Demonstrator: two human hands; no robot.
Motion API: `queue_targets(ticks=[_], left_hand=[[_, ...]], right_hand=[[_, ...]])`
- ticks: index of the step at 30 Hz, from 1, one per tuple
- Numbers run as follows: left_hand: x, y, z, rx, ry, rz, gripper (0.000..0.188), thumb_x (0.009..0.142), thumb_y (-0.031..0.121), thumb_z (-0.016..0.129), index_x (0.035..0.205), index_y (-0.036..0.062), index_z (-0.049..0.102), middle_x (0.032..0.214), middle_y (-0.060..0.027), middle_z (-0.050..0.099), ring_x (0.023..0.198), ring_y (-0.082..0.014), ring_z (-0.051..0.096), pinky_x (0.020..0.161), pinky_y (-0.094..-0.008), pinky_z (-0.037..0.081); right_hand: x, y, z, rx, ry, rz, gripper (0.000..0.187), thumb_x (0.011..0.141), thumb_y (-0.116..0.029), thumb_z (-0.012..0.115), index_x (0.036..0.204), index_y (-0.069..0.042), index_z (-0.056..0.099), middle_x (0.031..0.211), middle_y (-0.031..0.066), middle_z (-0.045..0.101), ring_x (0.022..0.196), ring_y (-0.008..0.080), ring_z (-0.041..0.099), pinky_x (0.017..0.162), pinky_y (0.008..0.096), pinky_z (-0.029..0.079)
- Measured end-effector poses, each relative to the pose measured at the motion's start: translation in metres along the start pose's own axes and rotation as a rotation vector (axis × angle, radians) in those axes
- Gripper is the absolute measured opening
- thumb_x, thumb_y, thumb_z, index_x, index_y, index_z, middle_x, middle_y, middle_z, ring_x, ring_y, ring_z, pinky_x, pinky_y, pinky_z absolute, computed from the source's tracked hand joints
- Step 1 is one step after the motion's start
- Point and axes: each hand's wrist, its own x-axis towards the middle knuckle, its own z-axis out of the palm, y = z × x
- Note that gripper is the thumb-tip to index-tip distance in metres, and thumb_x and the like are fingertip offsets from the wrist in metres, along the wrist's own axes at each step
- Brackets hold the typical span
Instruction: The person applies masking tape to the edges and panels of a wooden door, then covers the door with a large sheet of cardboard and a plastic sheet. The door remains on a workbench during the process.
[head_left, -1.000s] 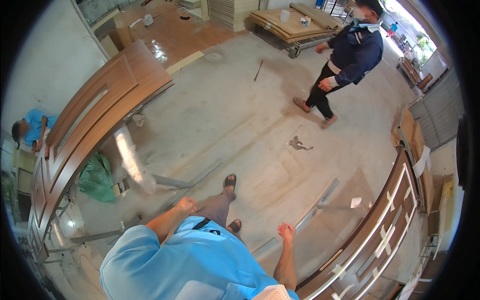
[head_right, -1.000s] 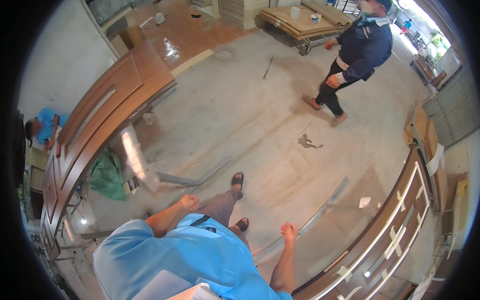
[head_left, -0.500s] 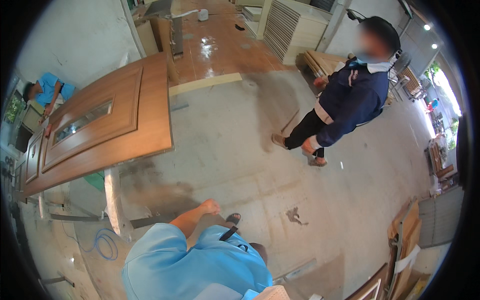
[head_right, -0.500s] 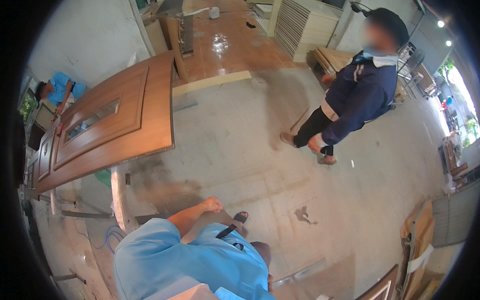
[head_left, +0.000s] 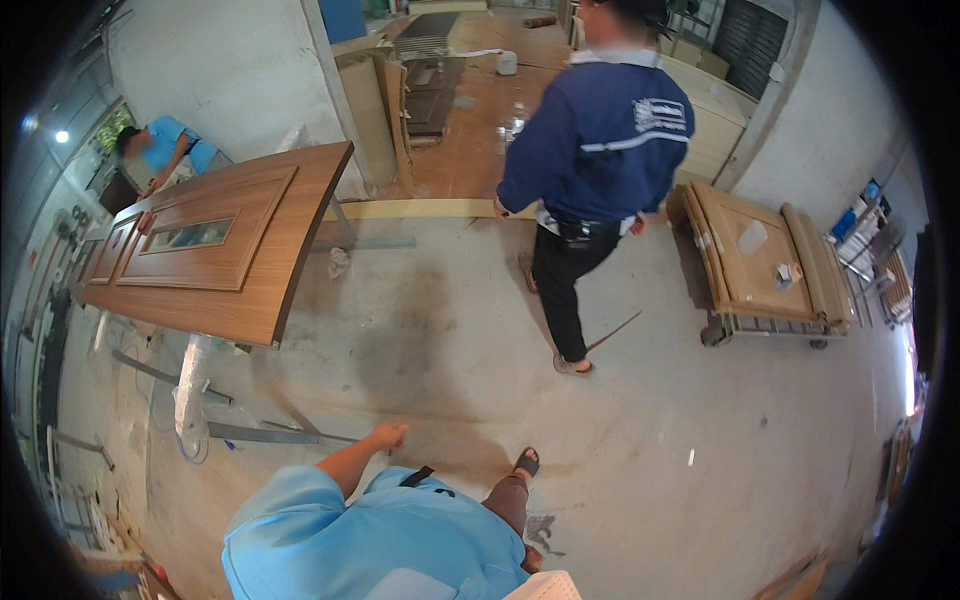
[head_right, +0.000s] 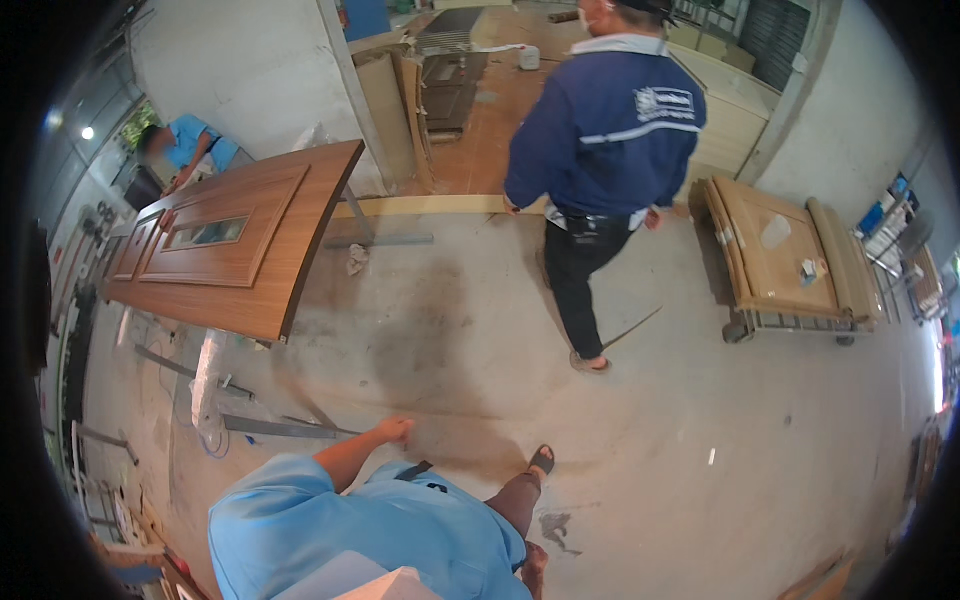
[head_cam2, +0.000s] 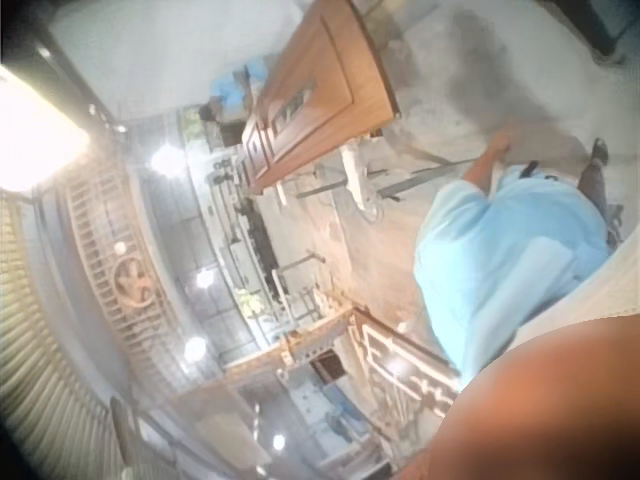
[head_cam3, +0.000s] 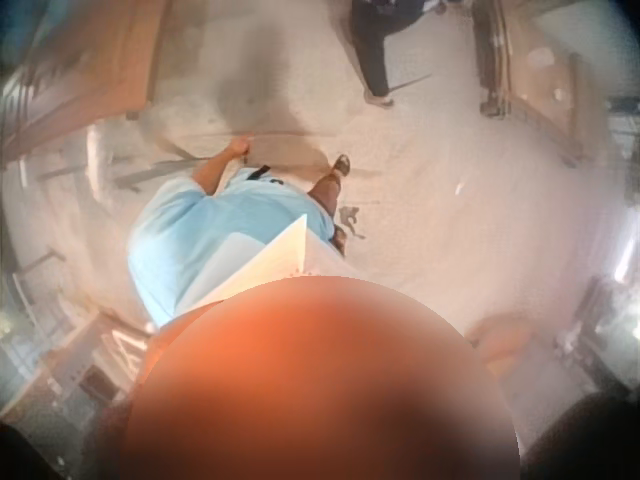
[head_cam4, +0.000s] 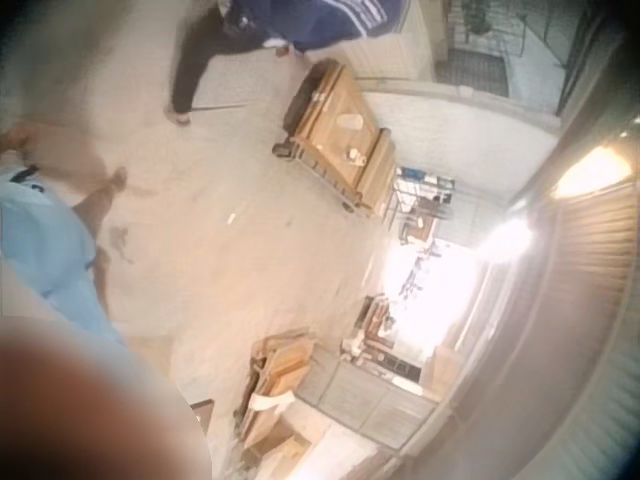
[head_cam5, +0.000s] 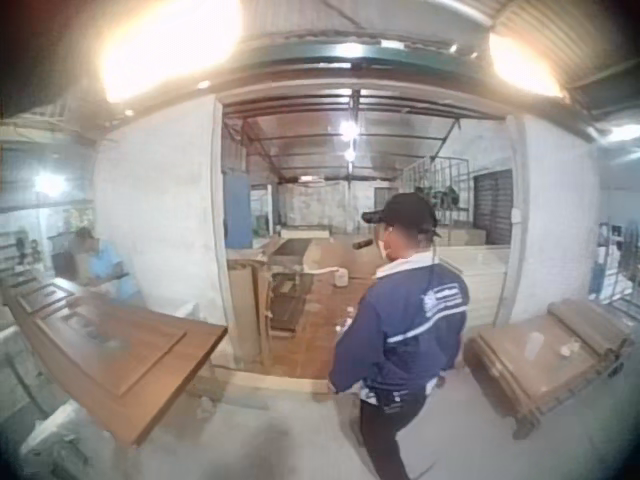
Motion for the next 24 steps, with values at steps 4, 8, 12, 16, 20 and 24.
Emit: queue_targets(ticks=[4,8,12,16,20,24], left_hand=[[-0.039,0.008,0.007,-0.140,0.111,-0.159,0.038,0.096,0.039,0.054,0.084,0.0061,0.070,0.078,-0.0079,0.072,0.072,-0.0178,0.069,0.061,-0.0338,0.054],[-0.075,0.037,0.039,-0.256,0.146,-0.120,0.030,0.096,0.035,0.056,0.092,0.0072,0.069,0.082,-0.0053,0.071,0.071,-0.0159,0.068,0.060,-0.0324,0.052],[-0.093,0.110,0.052,-0.425,0.157,0.022,0.029,0.098,0.034,0.056,0.102,0.0086,0.069,0.090,-0.0041,0.072,0.081,-0.0146,0.068,0.069,-0.0298,0.053],[-0.135,0.245,-0.009,-0.475,0.418,0.519,0.018,0.098,0.023,0.060,0.106,0.0086,0.066,0.092,0.0005,0.067,0.084,-0.0099,0.061,0.072,-0.0290,0.051],[-0.263,0.378,-0.114,-0.303,0.999,0.983,0.022,0.096,0.023,0.061,0.107,0.0061,0.067,0.109,-0.0053,0.064,0.094,-0.0151,0.059,0.089,-0.0325,0.046],[-0.422,0.442,-0.187,0.024,1.409,1.522,0.034,0.099,0.026,0.054,0.116,-0.0006,0.065,0.113,-0.0107,0.067,0.101,-0.0196,0.061,0.092,-0.0328,0.046]], right_hand=[[0.084,-0.025,-0.053,-0.195,-0.162,0.165,0.032,0.076,-0.020,0.070,0.106,-0.010,0.069,0.097,0.0143,0.072,0.083,0.0308,0.070,0.067,0.0449,0.055],[0.168,-0.114,-0.118,0.239,0.017,0.460,0.022,0.090,-0.017,0.061,0.107,-0.002,0.062,0.089,0.0161,0.070,0.072,0.0248,0.069,0.059,0.0369,0.056],[0.230,-0.194,-0.137,0.109,0.125,0.371,0.027,0.092,-0.019,0.058,0.114,-0.004,0.060,0.098,0.0178,0.070,0.078,0.0258,0.069,0.063,0.0374,0.057],[0.266,-0.237,-0.123,0.072,0.083,0.361,0.030,0.093,-0.021,0.057,0.117,-0.004,0.060,0.100,0.0184,0.069,0.081,0.0260,0.069,0.065,0.0373,0.056],[0.279,-0.251,-0.097,-0.105,-0.068,0.435,0.030,0.093,-0.020,0.058,0.117,-0.003,0.059,0.105,0.0164,0.069,0.086,0.0252,0.068,0.070,0.0378,0.057],[0.276,-0.258,-0.067,-0.208,-0.144,0.406,0.028,0.092,-0.018,0.058,0.115,-0.002,0.062,0.100,0.0157,0.070,0.078,0.0227,0.069,0.065,0.0339,0.056]])
